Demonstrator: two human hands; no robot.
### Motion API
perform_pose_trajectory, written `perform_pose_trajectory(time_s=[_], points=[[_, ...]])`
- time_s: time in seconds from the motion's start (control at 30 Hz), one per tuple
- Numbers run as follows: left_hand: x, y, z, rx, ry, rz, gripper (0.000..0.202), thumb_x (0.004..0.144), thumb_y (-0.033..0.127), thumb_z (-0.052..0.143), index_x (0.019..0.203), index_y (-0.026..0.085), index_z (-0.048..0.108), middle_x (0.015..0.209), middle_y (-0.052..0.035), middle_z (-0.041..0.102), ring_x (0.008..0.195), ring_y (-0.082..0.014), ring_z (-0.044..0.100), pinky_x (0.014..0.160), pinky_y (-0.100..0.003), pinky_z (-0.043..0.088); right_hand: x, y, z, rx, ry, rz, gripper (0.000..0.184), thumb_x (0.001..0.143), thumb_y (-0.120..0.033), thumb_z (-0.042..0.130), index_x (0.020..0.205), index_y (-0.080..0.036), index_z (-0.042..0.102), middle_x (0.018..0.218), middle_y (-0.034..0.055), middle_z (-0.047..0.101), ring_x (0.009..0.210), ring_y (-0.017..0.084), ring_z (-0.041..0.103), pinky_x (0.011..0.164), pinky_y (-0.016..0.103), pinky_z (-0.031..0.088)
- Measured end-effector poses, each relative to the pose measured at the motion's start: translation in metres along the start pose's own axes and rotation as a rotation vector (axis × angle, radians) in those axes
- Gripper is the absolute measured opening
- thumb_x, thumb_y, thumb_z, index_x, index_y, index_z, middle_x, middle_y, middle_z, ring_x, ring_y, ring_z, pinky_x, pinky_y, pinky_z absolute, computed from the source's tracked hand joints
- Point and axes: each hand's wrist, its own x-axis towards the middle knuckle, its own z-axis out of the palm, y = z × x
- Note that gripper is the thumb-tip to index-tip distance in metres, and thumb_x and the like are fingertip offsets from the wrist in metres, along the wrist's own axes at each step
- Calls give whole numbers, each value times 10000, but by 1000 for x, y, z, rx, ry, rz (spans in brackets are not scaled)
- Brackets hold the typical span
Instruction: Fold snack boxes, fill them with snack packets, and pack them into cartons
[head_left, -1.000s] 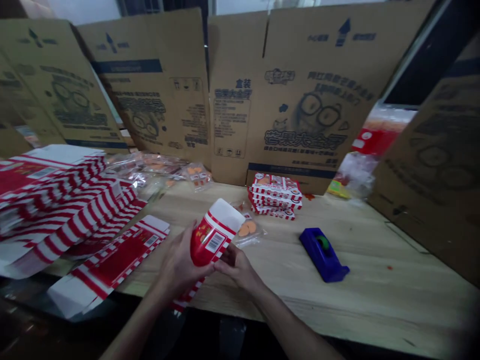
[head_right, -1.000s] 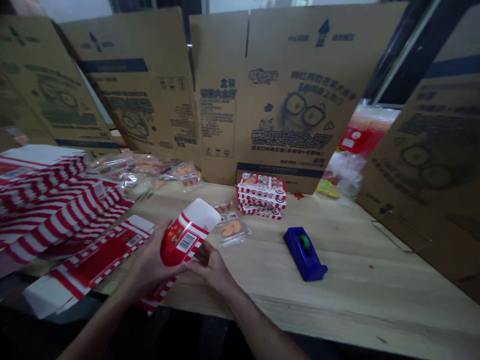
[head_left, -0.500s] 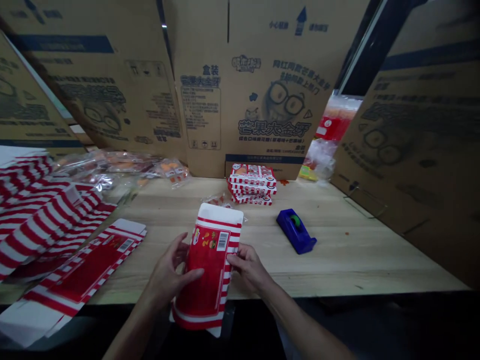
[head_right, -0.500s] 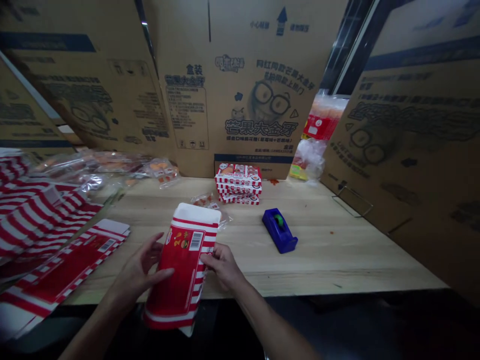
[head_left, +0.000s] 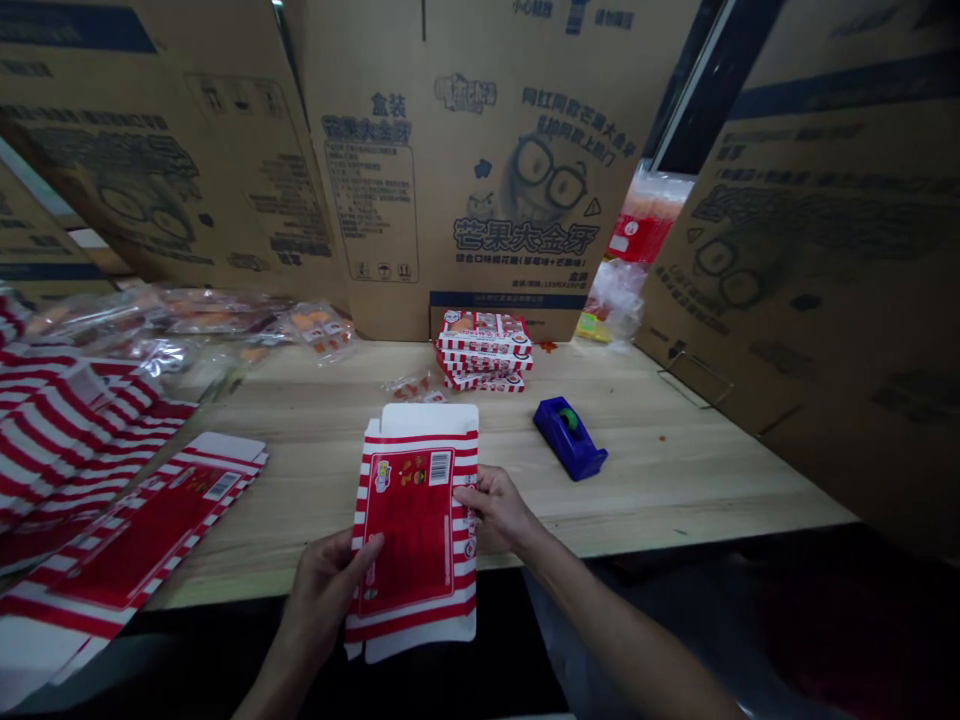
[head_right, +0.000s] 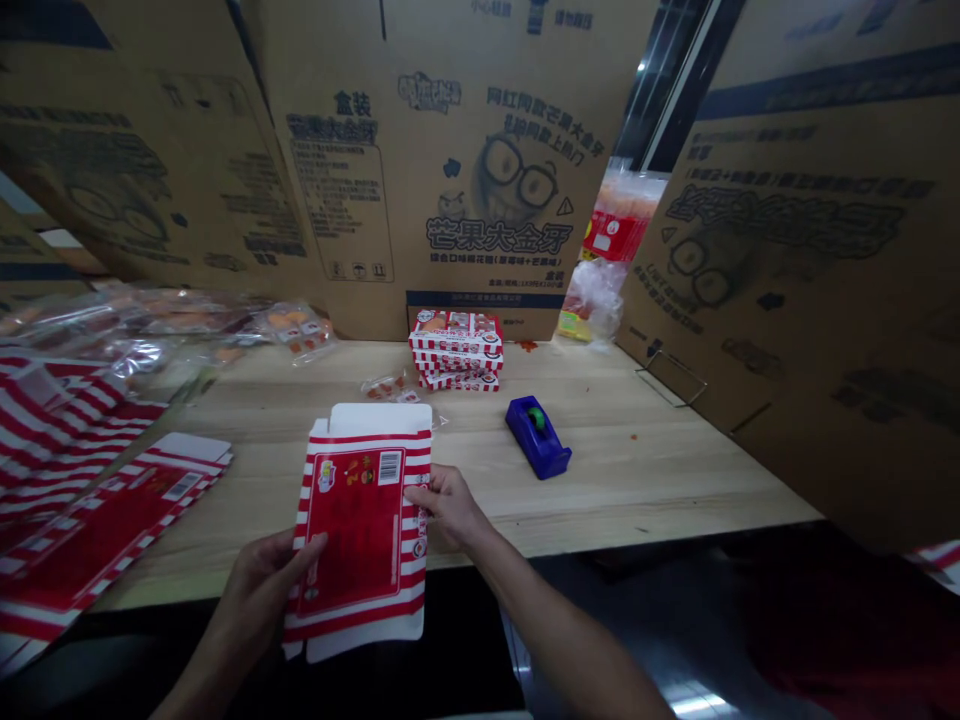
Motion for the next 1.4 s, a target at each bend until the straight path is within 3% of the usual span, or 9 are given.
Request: perform_pose_trajectory(time_s=[0.1,0.4,0.53,0.63,0.8,0.9,1.0,1.23,1.4], points=[[-6,-3,2,32,46,42,431,631,557,777,814,172,711,700,-48,726,642,-265,700,578,-340,575,-1,2,0,11,7,-8,309,622,-346,837,854,-165,743,786,36,757,679,167,682,687,277,520],[-21,-30,-4,44,-152,-53,417,660,566,750,884,215,754,856,-61,767,883,-342,711,810,-462,580,-13,14,-16,24,-18,2,361,637,-381,827,905,-157,736,827,54,750,743,208,688,781,346,522],[-10,-24,-3,19,-20,57,549,629,511,797,1087,222,704,1071,-83,745,1016,-322,683,911,-451,552,-35,27,-21,34,-69,128,334,667,-350,814,913,-140,730,833,57,742,788,201,684,802,333,505],[0,-25,2,-69,98,72,591,652,489,792,1151,199,664,1087,-97,740,1006,-322,690,884,-453,570,-52,30,-20,30,-121,206,342,692,-338,797,959,-144,708,839,54,733,772,187,679,766,310,509],[5,-42,4,-49,99,49,787,642,477,806,1328,208,531,1177,-109,705,1063,-326,668,839,-424,598,-60,30,-27,-69,117,-37,488,683,-290,813,1112,-283,581,1088,17,683,899,169,658,801,306,521],[4,-45,2,-15,19,54,841,680,477,782,1410,234,443,1304,-110,631,1129,-323,634,864,-409,590,-58,34,-34,-182,187,-54,436,680,-304,811,1067,-250,617,946,15,701,816,168,659,747,306,534],[2,-39,-2,-41,-62,51,841,707,429,779,1439,258,401,1325,-102,616,1143,-306,626,906,-394,566,-56,42,-36,-185,162,-36,499,728,-327,775,1191,-234,615,907,23,714,842,182,666,778,333,540],[2,-34,-12,-105,-189,19,586,710,291,795,1245,270,556,1203,-80,677,1016,-269,672,844,-389,564,-50,51,-31,-226,116,-89,422,744,-352,758,1155,-285,686,1091,17,688,939,191,653,830,334,535],[2,-44,-12,-19,-42,46,236,741,373,752,872,184,701,948,-62,734,849,-211,674,761,-303,538,-54,53,-31,-485,138,-179,206,811,-389,689,933,-247,773,1109,69,687,1057,230,624,944,363,479]])
